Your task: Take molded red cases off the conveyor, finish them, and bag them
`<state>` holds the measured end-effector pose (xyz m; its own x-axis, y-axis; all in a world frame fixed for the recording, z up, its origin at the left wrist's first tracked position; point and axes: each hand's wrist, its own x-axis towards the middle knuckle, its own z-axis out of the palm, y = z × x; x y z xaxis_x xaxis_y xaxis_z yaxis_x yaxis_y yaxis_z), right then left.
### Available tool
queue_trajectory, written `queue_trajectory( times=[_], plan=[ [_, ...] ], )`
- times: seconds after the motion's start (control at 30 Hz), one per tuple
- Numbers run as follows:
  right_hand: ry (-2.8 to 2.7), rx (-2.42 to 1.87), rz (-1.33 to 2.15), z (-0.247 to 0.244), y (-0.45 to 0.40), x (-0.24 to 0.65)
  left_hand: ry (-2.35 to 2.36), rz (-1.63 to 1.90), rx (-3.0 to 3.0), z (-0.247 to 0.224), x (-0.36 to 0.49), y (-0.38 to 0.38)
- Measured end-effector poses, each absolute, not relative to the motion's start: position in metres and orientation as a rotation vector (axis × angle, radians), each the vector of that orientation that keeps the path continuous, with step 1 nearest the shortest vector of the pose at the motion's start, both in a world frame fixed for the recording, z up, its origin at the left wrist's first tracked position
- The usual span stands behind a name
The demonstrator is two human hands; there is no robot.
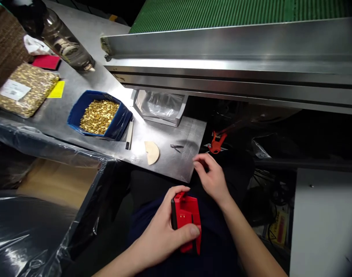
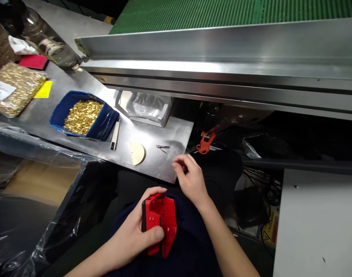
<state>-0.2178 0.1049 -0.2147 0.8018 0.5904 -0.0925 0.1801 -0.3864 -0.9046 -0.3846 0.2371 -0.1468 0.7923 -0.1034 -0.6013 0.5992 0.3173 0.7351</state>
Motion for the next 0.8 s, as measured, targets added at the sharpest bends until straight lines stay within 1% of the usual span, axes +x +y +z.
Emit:
queue_trajectory(
  times=[0.03,0.13,0.17,0.23,0.33,0.47,0.57,0.7,0.8],
  plan=[
    [-0.588,-1.879,0.576,-0.201,0.089,-0.227,0.534,-0.462,1.232,-0.15,-0.384,0.236],
    [-0.772,-1.679,0.988,-0.169,0.052,-0.256,0.574,-0.393,1.372,-0.157,-0.379,0.232],
    [-0.819,-1.665,1.041,-0.162,0.045,-0.266,0.572,-0.38,1.413,-0.158,-0.377,0.231],
    [-0.892,-1.694,1.003,-0.155,0.039,-0.281,0.57,-0.37,1.486,-0.157,-0.372,0.23],
    [-1.034,-1.746,0.812,-0.156,0.038,-0.293,0.596,-0.38,1.506,-0.157,-0.365,0.23],
    [-1.148,-1.73,0.677,-0.166,0.038,-0.294,0.638,-0.347,1.324,-0.163,-0.356,0.233],
    [-1.094,-1.688,0.673,-0.172,0.038,-0.291,0.645,-0.287,1.218,-0.168,-0.35,0.235],
    [-1.056,-1.635,0.722,-0.177,0.037,-0.289,0.63,-0.231,1.312,-0.173,-0.348,0.236],
    [-1.107,-1.619,0.683,-0.176,0.032,-0.291,0.564,-0.212,1.292,-0.172,-0.354,0.235]
  ],
)
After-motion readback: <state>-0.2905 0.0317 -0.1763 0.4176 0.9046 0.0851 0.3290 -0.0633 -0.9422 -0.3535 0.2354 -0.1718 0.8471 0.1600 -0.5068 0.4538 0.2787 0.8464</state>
